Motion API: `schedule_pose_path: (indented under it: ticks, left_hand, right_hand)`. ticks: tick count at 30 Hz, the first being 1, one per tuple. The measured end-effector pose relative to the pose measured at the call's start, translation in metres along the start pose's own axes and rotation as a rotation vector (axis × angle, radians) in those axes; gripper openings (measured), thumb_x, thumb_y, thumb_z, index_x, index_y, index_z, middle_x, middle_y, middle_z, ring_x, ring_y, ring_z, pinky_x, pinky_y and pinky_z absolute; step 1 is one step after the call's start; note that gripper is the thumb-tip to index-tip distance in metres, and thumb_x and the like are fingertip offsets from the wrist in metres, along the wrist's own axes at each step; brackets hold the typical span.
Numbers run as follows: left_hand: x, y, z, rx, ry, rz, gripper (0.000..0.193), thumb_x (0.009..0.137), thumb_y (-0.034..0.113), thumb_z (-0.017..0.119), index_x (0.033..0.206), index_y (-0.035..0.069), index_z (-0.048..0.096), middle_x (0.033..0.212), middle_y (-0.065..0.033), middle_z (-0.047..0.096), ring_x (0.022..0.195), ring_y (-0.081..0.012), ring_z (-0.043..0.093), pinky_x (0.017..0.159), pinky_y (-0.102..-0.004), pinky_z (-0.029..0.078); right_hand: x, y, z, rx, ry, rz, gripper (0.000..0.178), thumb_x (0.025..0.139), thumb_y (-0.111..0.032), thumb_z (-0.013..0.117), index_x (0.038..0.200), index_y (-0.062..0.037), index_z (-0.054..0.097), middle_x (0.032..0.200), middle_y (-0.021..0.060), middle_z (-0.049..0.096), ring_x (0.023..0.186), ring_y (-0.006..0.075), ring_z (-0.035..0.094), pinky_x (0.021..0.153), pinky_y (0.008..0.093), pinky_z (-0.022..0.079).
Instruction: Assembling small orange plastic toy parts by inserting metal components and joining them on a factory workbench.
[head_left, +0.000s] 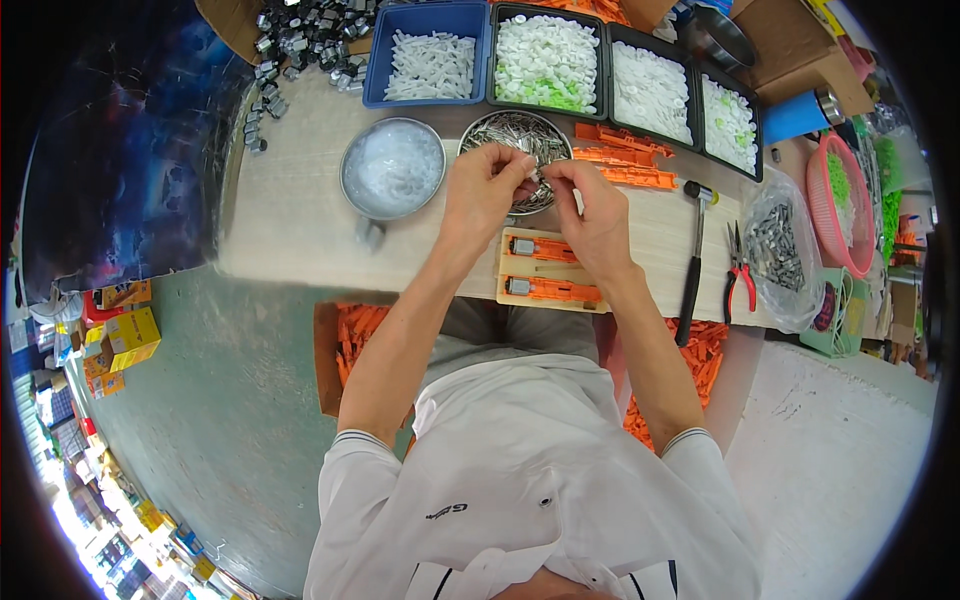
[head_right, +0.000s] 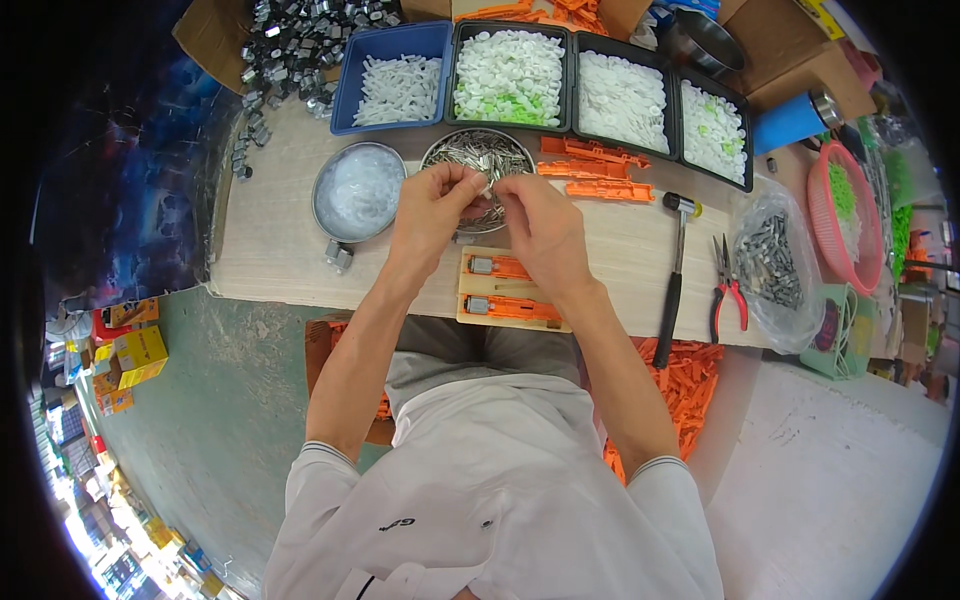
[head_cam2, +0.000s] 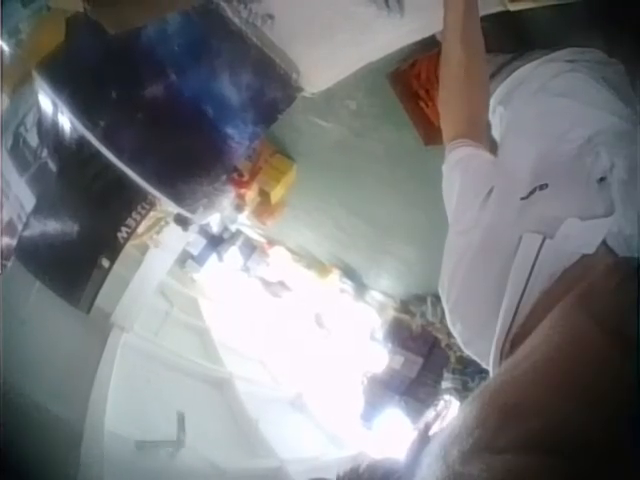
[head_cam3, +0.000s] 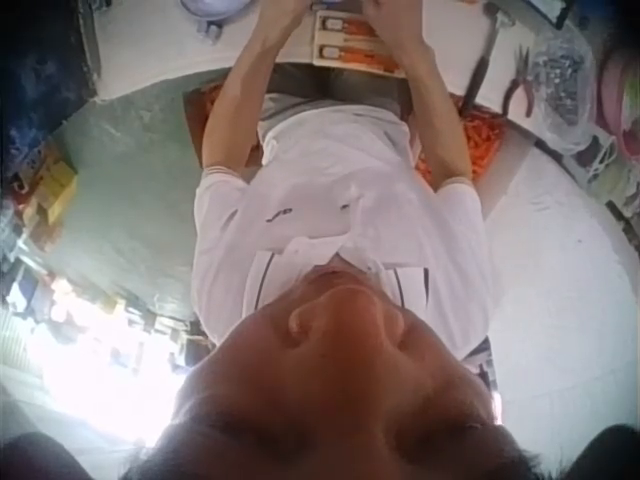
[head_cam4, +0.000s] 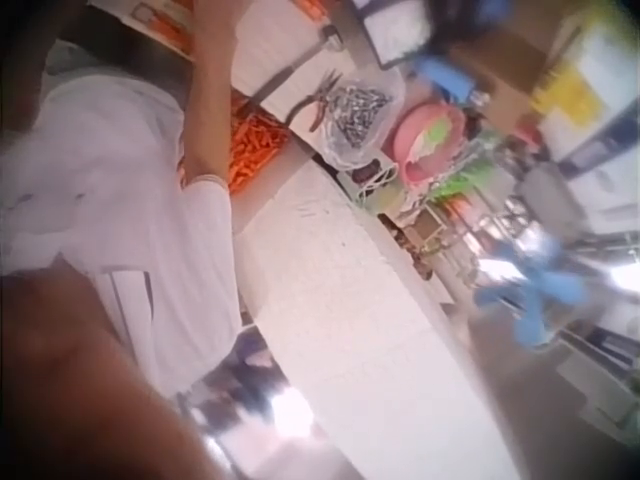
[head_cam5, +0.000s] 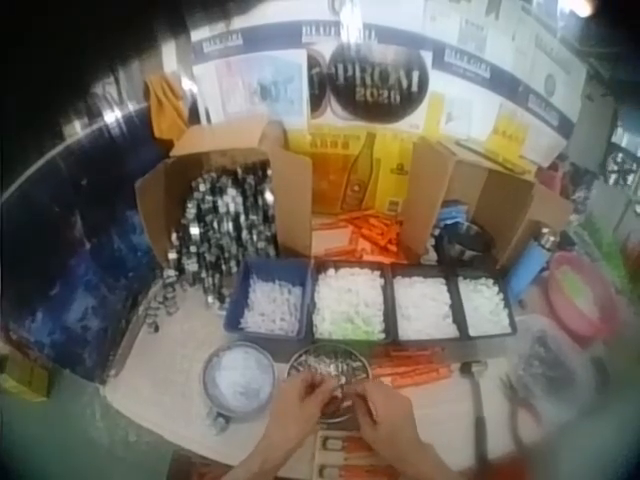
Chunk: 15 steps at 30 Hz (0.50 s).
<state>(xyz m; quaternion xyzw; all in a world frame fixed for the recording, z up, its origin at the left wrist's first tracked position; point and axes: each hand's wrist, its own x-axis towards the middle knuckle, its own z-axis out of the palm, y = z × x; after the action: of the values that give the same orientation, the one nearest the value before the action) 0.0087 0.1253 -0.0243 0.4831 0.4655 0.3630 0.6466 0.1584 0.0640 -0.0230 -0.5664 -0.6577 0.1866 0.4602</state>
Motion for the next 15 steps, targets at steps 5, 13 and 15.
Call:
schedule_pose_path:
  ticks: [5,13,15]
  left_hand:
    - [-0.027,0.004,0.007,-0.031,-0.065,0.006,0.019,0.098,0.013,0.063,0.099,-0.005,0.067,0.086,-0.0058,0.068,0.076,-0.0098,0.065,0.069,-0.0239,0.056]
    - [-0.084,-0.006,0.012,0.293,-0.069,0.077,0.014,0.097,0.011,0.062,0.099,-0.003,0.066,0.087,-0.0084,0.069,0.075,-0.0146,0.065,0.07,-0.0286,0.055]
    - [-0.093,-0.025,0.008,0.694,0.248,0.692,0.008,0.087,0.002,0.068,0.093,0.0,0.065,0.093,-0.015,0.068,0.087,-0.0313,0.067,0.072,-0.0386,0.054]
  right_hand:
    - [-0.008,-0.011,-0.013,-0.051,-0.024,-0.173,0.023,0.082,0.014,0.063,0.1,-0.0001,0.061,0.1,0.0135,0.065,0.085,0.0293,0.067,0.072,0.0352,0.054]
    - [-0.051,-0.022,-0.03,-0.208,-0.088,-0.261,0.025,0.074,0.012,0.067,0.094,0.0008,0.059,0.103,0.0138,0.06,0.088,0.0317,0.061,0.072,0.0375,0.052]
    - [-0.058,-0.02,-0.028,-0.261,-0.073,-0.263,0.026,0.072,0.012,0.069,0.094,0.0009,0.059,0.104,0.0137,0.06,0.09,0.0319,0.06,0.073,0.0382,0.052]
